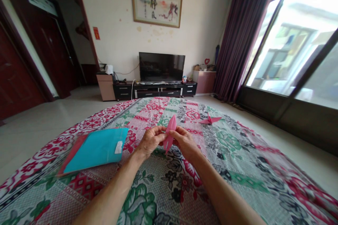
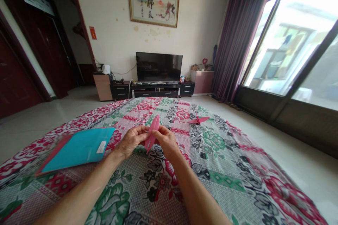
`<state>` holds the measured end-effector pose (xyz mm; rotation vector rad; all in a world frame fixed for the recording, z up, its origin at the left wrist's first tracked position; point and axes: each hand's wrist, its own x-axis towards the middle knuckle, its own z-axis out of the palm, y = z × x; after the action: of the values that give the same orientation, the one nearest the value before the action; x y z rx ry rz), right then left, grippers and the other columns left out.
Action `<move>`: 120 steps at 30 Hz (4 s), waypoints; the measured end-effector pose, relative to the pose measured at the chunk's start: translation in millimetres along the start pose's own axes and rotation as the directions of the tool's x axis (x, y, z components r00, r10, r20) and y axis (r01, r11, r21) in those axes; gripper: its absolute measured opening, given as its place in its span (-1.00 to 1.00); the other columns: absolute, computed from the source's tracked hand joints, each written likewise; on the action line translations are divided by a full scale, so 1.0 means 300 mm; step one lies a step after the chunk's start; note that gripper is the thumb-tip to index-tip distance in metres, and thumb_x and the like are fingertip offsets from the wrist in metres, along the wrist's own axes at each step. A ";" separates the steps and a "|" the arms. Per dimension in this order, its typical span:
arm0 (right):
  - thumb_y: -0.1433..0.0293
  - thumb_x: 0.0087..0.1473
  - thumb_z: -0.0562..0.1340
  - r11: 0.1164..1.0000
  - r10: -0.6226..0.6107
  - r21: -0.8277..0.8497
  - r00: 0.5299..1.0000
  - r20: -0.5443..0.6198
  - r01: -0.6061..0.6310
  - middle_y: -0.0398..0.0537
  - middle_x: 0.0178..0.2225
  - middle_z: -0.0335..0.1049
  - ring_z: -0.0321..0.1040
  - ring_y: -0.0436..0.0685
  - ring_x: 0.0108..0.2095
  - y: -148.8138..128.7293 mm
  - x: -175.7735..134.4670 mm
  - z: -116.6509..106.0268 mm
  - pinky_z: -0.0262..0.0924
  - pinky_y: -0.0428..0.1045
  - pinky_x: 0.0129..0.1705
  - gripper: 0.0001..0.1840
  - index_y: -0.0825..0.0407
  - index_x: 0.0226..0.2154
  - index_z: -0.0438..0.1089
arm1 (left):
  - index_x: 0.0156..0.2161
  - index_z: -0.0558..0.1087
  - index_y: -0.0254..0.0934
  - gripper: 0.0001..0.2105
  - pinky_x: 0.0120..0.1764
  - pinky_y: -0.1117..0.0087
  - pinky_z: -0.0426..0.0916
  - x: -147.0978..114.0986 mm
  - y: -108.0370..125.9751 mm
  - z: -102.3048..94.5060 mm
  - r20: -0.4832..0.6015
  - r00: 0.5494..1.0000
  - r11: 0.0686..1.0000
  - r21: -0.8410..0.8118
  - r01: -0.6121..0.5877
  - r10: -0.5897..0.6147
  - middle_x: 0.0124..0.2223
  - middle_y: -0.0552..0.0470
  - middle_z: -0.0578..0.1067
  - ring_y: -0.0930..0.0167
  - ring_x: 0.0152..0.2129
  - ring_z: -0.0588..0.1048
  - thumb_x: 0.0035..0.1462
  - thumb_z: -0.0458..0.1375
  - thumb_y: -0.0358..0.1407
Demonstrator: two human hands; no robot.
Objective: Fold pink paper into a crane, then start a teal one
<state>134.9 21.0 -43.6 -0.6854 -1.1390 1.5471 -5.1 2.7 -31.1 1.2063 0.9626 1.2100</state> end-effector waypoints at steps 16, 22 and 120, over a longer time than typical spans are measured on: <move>0.27 -0.23 0.34 0.983 -0.141 -0.136 0.984 -0.108 0.126 -0.20 -0.56 0.36 0.19 -0.07 -0.57 -0.002 0.007 0.003 0.13 -0.12 -0.50 -0.78 0.06 -0.49 0.40 | -0.31 0.45 -0.32 -0.73 -0.51 0.52 0.26 -0.011 -0.001 -0.014 0.059 0.992 0.994 -0.011 0.113 -0.112 -0.47 0.09 0.46 0.54 -0.60 0.39 -0.17 0.28 -0.25; 0.23 -0.24 0.36 0.997 -0.067 -0.047 0.997 -0.027 0.066 -0.15 -0.50 0.42 0.30 -0.02 -0.53 0.015 0.003 0.007 0.23 -0.06 -0.41 -0.67 0.07 -0.38 0.41 | -0.42 0.42 -0.36 -0.68 -0.54 0.50 0.22 -0.001 -0.003 -0.020 -0.035 0.995 0.995 -0.021 0.096 -0.096 -0.55 0.10 0.44 0.53 -0.66 0.35 -0.22 0.30 -0.14; 0.23 -0.36 0.41 0.999 0.026 -0.043 0.994 -0.104 -0.031 -0.19 -0.57 0.40 0.25 -0.07 -0.60 0.005 0.008 0.026 0.19 -0.11 -0.50 -0.66 0.09 -0.49 0.44 | -0.59 0.33 -0.32 -0.73 -0.67 0.50 0.09 0.006 -0.033 -0.037 0.066 0.990 0.991 0.036 0.126 -0.128 -0.68 0.11 0.34 0.56 -0.78 0.24 -0.07 0.16 -0.15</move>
<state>126.9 20.7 -41.9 -0.8056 -1.0932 1.4964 -14.1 6.5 -42.5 1.1859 0.9956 1.0503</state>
